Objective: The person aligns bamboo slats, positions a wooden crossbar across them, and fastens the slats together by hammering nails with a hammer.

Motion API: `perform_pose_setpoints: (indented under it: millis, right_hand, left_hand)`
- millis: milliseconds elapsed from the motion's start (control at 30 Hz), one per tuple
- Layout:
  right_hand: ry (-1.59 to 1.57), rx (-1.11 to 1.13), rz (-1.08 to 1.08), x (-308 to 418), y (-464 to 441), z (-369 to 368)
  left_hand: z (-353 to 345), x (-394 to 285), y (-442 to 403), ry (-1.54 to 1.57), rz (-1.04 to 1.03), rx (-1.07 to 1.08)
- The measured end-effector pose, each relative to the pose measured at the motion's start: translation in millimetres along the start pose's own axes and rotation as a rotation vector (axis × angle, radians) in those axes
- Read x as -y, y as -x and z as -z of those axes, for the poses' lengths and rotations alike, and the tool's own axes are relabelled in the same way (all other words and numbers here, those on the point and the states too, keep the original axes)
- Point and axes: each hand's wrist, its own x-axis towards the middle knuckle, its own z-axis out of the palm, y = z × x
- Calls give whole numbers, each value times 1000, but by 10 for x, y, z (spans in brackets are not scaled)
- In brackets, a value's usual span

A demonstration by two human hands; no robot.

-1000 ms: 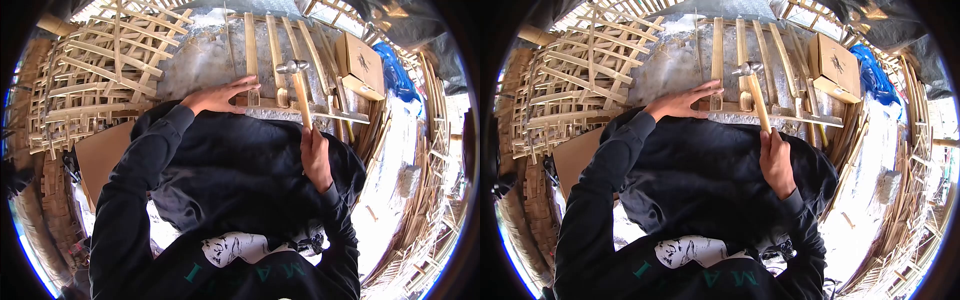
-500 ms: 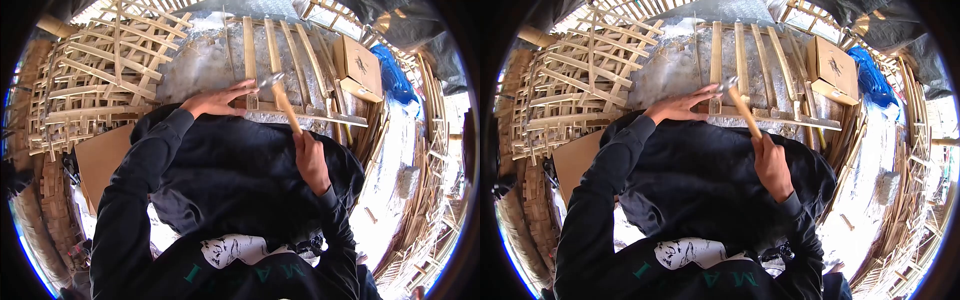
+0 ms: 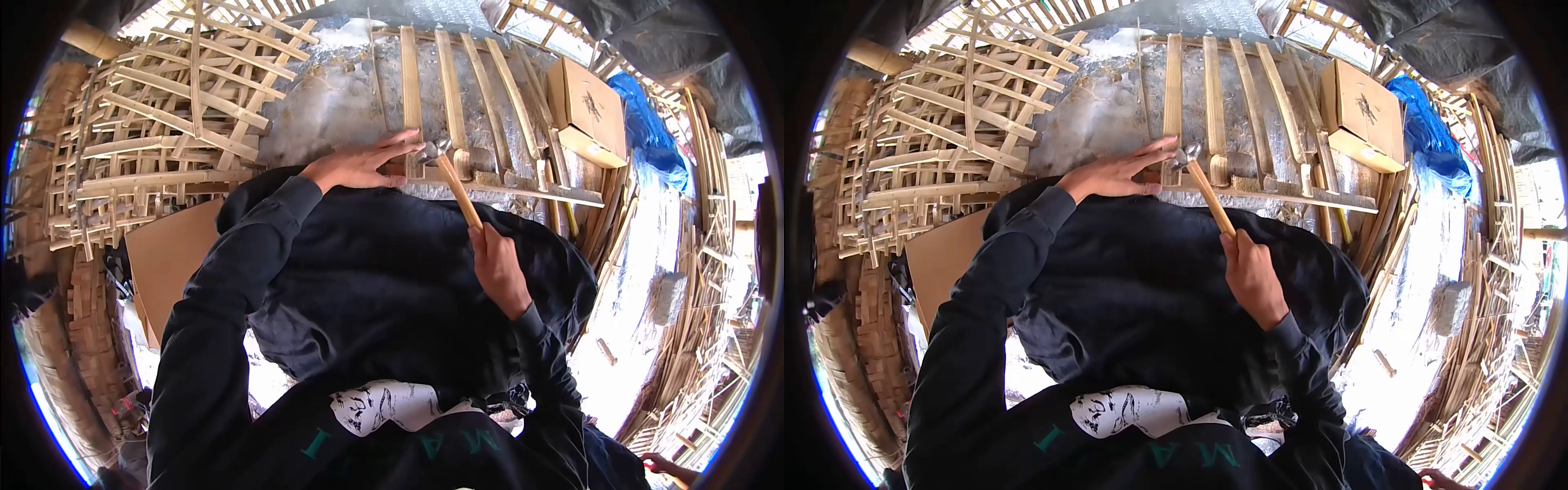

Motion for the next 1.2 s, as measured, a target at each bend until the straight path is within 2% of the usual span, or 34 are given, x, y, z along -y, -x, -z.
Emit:
perform_pose_setpoints:
  millis: [33, 133, 167, 233, 267, 300, 367, 400, 433, 533, 600, 700, 733, 800, 833, 900, 1000, 1067, 1133, 1200]
  right_hand:
    - [2, -6, 2, 84, -68, 82]
    - [-258, -23, -294, 151, -144, 143]
    - [-260, -28, -298, 117, -87, 71]
    - [-216, 15, -194, 60, 29, -51]
    - [-103, 84, -73, -32, 80, -112]
    - [-103, 78, -71, 21, 43, -51]
    - [-182, 53, -187, 189, -86, 127]
    - [-306, 44, -322, 207, -108, 124]
    - [-384, -27, -334, 206, -96, 81]
    - [-216, -28, -229, 50, 23, -8]
    - [-126, 139, -209, 10, 62, 24]
    - [-385, 55, -416, 175, -89, 190]
    - [-386, 58, -425, 158, -36, 143]
    - [-186, 26, -277, 55, 34, -1]
    - [-228, 143, -187, 41, 91, -41]
    - [-13, 41, 26, 44, 117, -17]
    - [-94, 87, -161, 243, -160, 253]
    - [-125, 49, -192, 285, -265, 334]
    - [-117, 65, -196, 222, -301, 379]
    - [-9, 119, -66, 111, -279, 326]
  left_hand:
    - [-5, 24, -18, 15, 14, 11]
    - [-69, 43, -16, 26, -28, 0]
    - [-36, 39, -24, -9, -35, -26]
    - [-80, 93, -26, -44, -57, -58]
    - [-101, 125, -26, -16, -55, -61]
    - [-106, 137, -34, 10, -57, -58]
    - [-42, 66, -32, 48, 6, -59]
    - [-41, 60, -32, 32, 0, -40]
    - [-52, 40, -16, 14, -9, -18]
    - [-60, 83, -12, -26, -45, -44]
    - [-63, 79, -16, -76, -56, -40]
    - [-76, 71, -18, -46, -111, -70]
    - [-72, 63, -18, -42, -70, -35]
    - [-61, 35, -5, -22, -66, -28]
    - [-52, 25, -4, -3, -64, -20]
    - [-63, 88, -40, 43, -89, -33]
    - [-82, 49, -5, 89, -71, -16]
    - [-44, 21, -25, 85, -59, 1]
    - [-54, 41, -27, 65, -70, -19]
    - [-78, 88, -32, 44, -80, -33]
